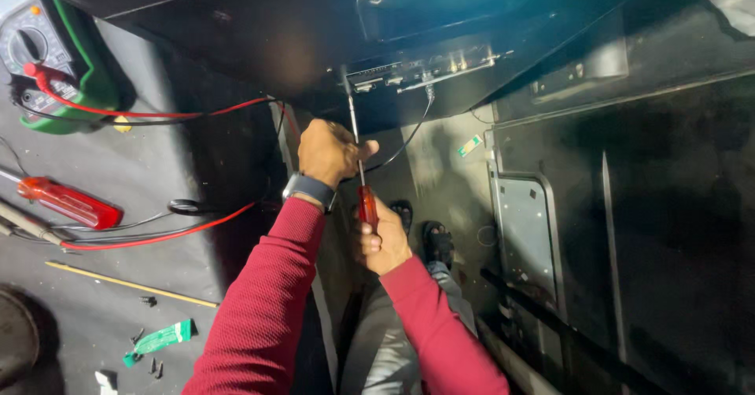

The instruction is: The person uses a screwdriver to remove and reinsert screws into the back panel of a black electronic device. They repeatedly pick up screws from the workbench and tighten them into place while the device remains powered on.

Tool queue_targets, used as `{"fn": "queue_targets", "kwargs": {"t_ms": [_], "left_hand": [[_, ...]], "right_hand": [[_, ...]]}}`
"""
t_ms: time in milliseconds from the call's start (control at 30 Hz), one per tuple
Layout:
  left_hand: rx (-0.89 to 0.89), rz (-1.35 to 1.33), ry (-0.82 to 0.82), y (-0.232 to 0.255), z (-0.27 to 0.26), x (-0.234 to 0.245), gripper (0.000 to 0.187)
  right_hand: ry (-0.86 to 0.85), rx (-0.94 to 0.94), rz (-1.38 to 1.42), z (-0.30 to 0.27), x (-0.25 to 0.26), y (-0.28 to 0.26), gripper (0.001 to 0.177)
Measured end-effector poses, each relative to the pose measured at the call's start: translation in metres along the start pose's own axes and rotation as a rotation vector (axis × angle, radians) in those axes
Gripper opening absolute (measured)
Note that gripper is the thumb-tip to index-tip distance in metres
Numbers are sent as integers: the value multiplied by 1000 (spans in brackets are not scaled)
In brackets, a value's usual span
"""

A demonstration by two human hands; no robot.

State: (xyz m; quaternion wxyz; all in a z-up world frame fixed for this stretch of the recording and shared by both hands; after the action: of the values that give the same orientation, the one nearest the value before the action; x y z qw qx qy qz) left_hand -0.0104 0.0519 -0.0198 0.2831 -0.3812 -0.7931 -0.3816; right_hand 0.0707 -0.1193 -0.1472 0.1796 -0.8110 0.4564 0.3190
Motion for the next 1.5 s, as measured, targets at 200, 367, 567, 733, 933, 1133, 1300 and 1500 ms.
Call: {"fn": "queue_targets", "kwargs": {"t_ms": [200,367,567,733,933,1133,1300,1500], "left_hand": [[-36,23,-5,6,1,-2,34],[-134,-187,-77,-2,19,-11,26],[31,-634,-356,-10,30,-44,20],[82,-647,-207,-3,17,-35,13],[-48,-474,-37,11,3,-6,16],[6,-460,-39,11,1,-8,21],[8,-52,92,9,8,3,35],[-80,-79,162,-2,7,-6,35]], "right_hand": [[199,855,-577,-35,-17,-20,39],[-54,-52,49,0,-14,1,44],[8,159,-83,-16,-11,-16,41],[403,980,-769,-55,-40,-29,32],[-72,-53,76,-34,-45,-14,48],[297,836,-675,-61,-45,-31,32],[-132,6,-7,-25,-34,-25,39],[58,365,-452,-28,-7,-22,30]]}}
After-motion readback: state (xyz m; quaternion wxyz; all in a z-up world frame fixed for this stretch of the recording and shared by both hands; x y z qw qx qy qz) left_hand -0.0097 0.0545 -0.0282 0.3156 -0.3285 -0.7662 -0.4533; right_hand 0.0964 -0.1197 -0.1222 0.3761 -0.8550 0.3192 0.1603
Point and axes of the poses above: each hand's wrist, its own z-axis towards the middle knuckle, its own x-axis out of the back of the hand, y = z × x, the point moved 6 cm from there along z, towards the middle knuckle, and after that the axes turned 8 degrees about z, right-handed, at the moved point
